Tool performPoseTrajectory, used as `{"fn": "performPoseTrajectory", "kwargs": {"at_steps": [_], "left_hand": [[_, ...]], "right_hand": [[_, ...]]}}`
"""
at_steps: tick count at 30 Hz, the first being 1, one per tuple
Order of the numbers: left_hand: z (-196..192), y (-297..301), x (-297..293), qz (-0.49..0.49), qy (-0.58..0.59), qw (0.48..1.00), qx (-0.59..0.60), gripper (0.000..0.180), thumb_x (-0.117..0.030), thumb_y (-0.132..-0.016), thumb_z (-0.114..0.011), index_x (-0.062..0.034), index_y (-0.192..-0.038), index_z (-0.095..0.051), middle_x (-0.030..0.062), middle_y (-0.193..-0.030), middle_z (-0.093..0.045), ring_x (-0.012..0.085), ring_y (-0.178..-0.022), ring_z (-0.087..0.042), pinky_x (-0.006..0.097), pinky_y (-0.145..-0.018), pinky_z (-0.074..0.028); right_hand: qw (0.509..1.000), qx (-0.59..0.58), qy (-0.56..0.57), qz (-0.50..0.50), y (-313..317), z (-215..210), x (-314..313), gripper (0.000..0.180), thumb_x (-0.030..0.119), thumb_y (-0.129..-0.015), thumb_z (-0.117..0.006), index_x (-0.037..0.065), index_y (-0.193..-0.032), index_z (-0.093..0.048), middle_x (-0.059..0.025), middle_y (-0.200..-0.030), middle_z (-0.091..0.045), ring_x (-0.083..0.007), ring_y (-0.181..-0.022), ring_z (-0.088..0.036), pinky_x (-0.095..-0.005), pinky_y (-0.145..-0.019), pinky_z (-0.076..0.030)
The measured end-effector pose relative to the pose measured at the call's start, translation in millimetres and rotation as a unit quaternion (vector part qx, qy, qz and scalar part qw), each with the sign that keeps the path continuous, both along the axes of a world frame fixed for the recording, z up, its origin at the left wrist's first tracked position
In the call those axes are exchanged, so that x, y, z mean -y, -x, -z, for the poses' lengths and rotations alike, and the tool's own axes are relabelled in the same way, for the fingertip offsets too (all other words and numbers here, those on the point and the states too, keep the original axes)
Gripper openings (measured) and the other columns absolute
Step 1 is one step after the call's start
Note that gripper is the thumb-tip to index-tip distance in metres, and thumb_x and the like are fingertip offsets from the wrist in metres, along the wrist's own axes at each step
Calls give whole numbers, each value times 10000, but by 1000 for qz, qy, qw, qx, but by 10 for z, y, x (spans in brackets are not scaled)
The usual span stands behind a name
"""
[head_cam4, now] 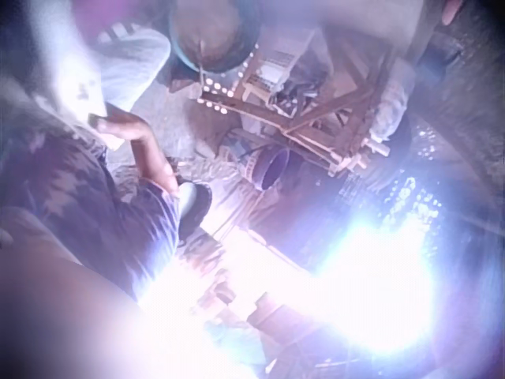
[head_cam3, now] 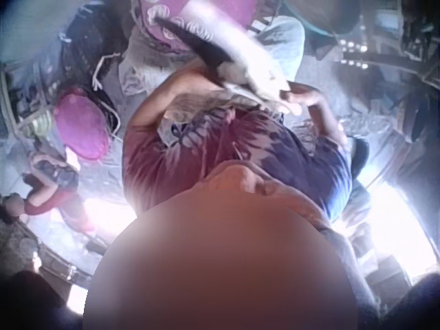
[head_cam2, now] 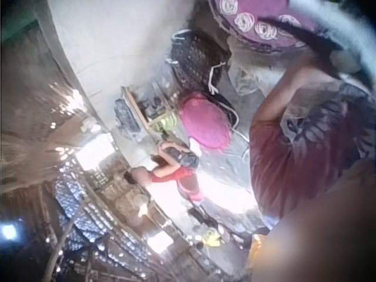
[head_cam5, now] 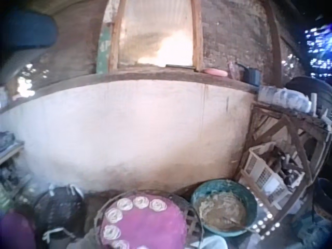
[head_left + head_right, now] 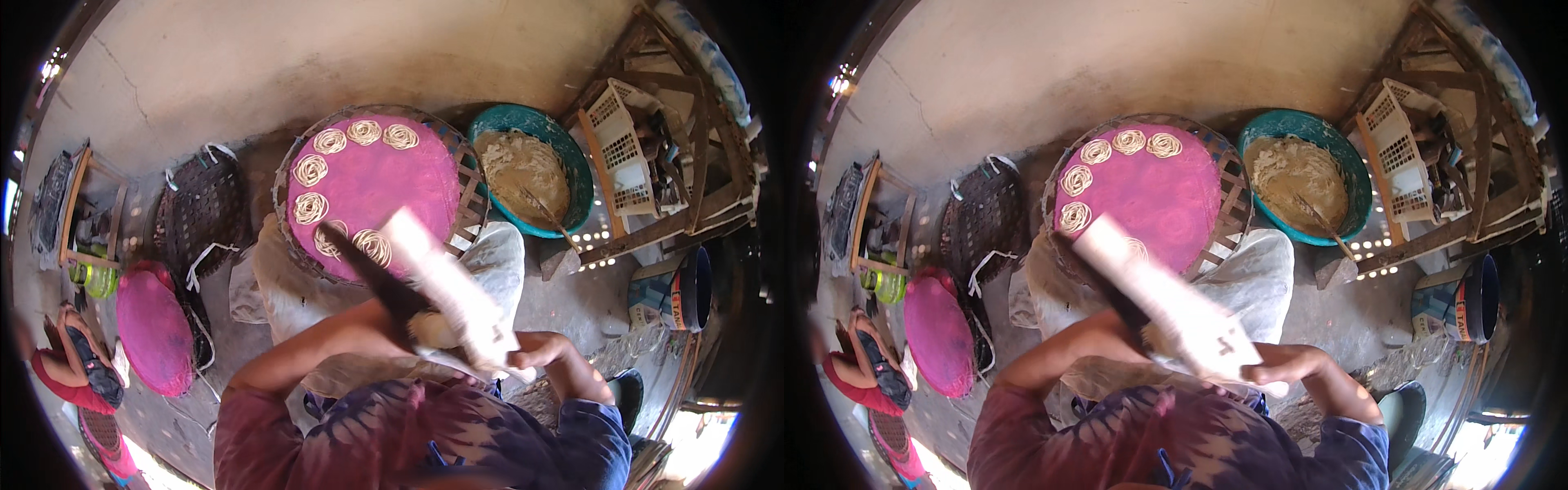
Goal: The person uses a wooden tool to press dough through a sieve, forming spiral noodles onto a pink mat. They repeatedly scoop dough from a green bowl, press it through the sieve, and arrange the resulting noodles in neat spirals.
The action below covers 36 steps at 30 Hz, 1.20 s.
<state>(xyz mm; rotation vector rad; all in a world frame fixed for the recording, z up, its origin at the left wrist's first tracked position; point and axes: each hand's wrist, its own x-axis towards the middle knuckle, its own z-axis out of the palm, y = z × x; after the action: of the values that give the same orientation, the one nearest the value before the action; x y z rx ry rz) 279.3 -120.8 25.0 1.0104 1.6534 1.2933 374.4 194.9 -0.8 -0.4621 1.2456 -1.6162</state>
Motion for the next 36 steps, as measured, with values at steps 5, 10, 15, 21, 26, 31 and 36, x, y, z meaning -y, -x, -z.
{"fn": "performPoseTrajectory", "kwargs": {"at_steps": [5, 10, 15, 21, 26, 31, 36], "left_hand": [[-760, 553, -335, -119, -398, 891, 183, 1167, -398, -745, -831, -184, -1567, -31, 243, -1588, -148, 353, -1418, -334, 494, -1125, -370], [-1172, 1192, -635, -62, -437, 837, 325, 958, -758, -892, -376, -8, -1483, -306, 213, -1339, -530, 338, -1226, -526, 475, -1097, -379], [-859, 1918, -748, -50, -485, 832, 266, 855, -666, -938, -327, 29, -1431, -395, 259, -1351, -525, 386, -1279, -492, 523, -1162, -262], [549, 2324, -812, 94, -648, 615, 440, 729, -644, -933, -353, -73, -1365, -491, 139, -1303, -565, 331, -1280, -471, 460, -1118, -327], [926, 2408, -814, -19, -699, 557, 449, 597, -588, -890, -483, -70, -1168, -586, 115, -1109, -601, 312, -1124, -528, 448, -1026, -407], [636, 2437, -527, -42, -707, 594, 382, 454, -462, -875, -617, -86, -1130, -589, 92, -1078, -596, 308, -1102, -533, 423, -1014, -433], [553, 2228, -555, -42, -693, 592, 409, 435, -461, -865, -629, -106, -1113, -590, 79, -1054, -600, 303, -1078, -543, 435, -998, -441]], "right_hand": [[984, 141, 96, 51, 38, -104, -16, 1398, 929, -578, -578, -121, -1442, -254, -316, -1245, -545, -361, -1138, -587, -418, -917, -503], [935, 308, 170, 40, 337, -182, 40, 909, 541, -878, -615, -101, -1446, -312, -259, -1109, -630, -348, -955, -654, -465, -842, -520], [971, 149, 60, 177, 803, -600, 72, 1464, 1034, -596, -257, -86, -1518, -55, -359, -1116, -590, -420, -1004, -634, -531, -879, -488], [952, 123, -208, 188, 1369, -714, 117, 1218, 924, -769, -240, -41, -1513, -203, -280, -990, -647, -363, -843, -681, -448, -765, -553], [916, 26, -359, 176, 1555, -794, 202, 1083, 836, -861, -266, -49, -1484, -277, -245, -930, -666, -293, -744, -703, -346, -666, -581], [916, -27, -336, 215, 1502, -907, 410, 828, 732, -944, -294, 9, -1312, -461, -145, -832, -629, -200, -678, -650, -306, -578, -528], [916, -6, -345, 203, 1325, -1178, 415, 855, 752, -927, -292, 27, -1360, -425, -164, -825, -642, -219, -635, -671, -304, -544, -545]]}}
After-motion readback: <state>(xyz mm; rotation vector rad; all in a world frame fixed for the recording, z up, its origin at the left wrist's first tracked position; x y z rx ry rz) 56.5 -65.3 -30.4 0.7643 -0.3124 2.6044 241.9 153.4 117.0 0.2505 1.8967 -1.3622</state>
